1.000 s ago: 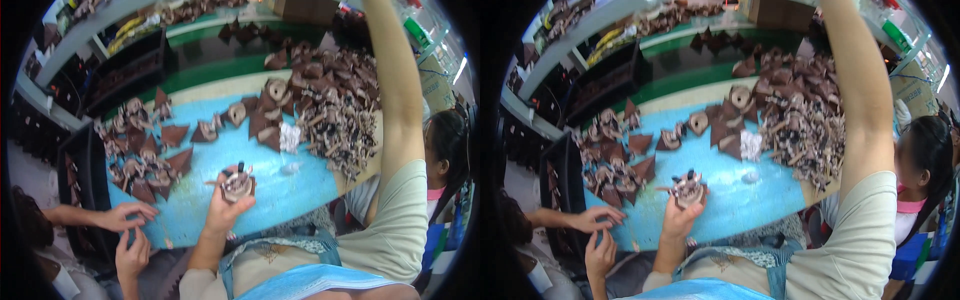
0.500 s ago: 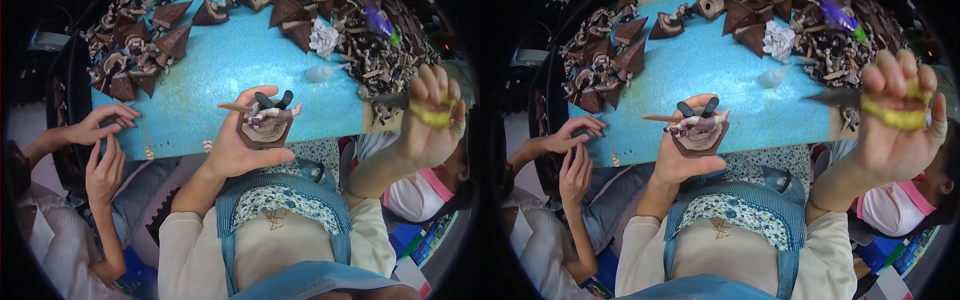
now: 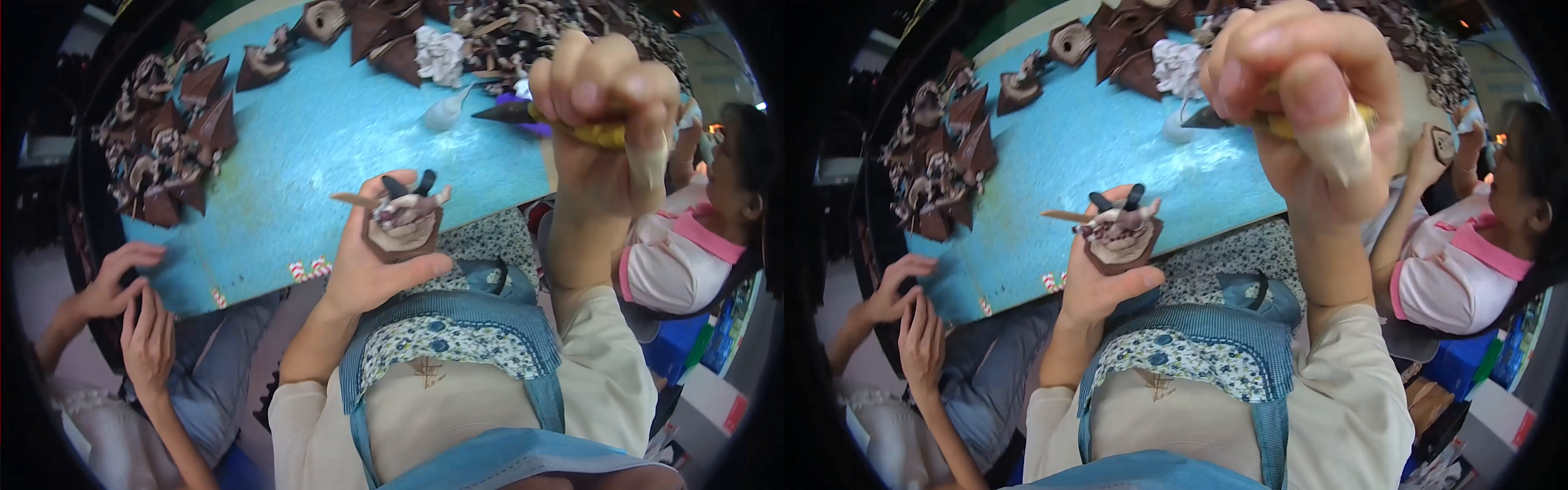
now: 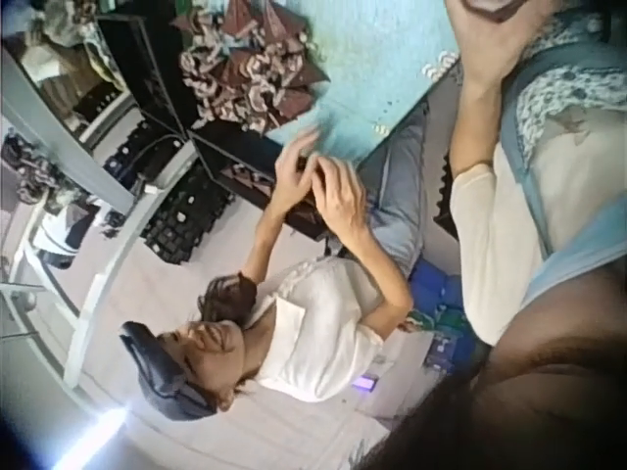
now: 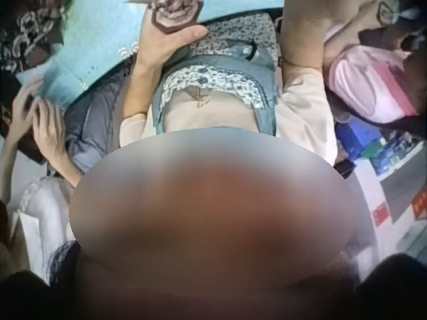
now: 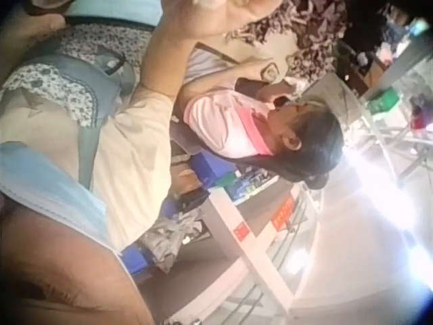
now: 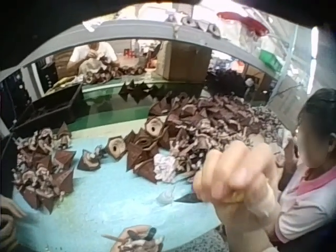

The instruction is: The person assembles figurines by applying glue into hollow bases using a squeeze bottle and inserting miniature figures into the bases by hand.

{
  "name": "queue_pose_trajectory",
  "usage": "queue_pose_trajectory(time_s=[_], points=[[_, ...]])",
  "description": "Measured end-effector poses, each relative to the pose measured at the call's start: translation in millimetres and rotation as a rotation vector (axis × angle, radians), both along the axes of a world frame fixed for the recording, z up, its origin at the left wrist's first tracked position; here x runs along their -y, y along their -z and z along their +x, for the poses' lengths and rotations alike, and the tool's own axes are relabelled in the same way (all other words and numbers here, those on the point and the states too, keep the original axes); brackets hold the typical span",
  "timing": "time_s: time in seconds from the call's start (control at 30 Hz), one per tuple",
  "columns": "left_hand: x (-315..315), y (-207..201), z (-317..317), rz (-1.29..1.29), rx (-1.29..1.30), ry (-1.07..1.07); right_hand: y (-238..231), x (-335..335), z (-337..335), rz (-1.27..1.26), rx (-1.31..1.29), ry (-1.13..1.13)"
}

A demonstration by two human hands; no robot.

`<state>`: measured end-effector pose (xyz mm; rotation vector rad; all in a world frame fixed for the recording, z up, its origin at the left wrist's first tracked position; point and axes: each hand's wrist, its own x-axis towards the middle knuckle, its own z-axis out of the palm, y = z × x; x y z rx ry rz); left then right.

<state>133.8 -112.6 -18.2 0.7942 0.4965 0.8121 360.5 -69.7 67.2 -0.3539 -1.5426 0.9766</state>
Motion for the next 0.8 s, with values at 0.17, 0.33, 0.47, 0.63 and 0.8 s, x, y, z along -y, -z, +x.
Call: queue_pose_trajectory(time_s=[0.17, 0.33, 0.47, 0.63, 0.8], points=[[-1.3, 0.0, -3.3, 0.043, -0.049, -0.032, -10.5, -1.5, 19.7, -0.057, -0.136, 0.025], [-7.0, -7.2, -0.8, 0.140, -0.083, 0.038, -22.3, 45.1, -12.7, -0.303, 0.339, 0.316], [-3.7, -13.1, 0.2, 0.106, -0.174, 0.086, 7.6, 38.8, -42.2, -0.180, 0.730, 0.410], [15.8, -6.0, 10.3, 0.242, -0.298, -0.116, 13.4, 50.2, -49.2, -0.192, 0.861, 0.492], [22.4, -12.2, 9.3, 0.048, -0.179, -0.082, 16.6, 44.6, -39.5, -0.105, 0.821, 0.376]])
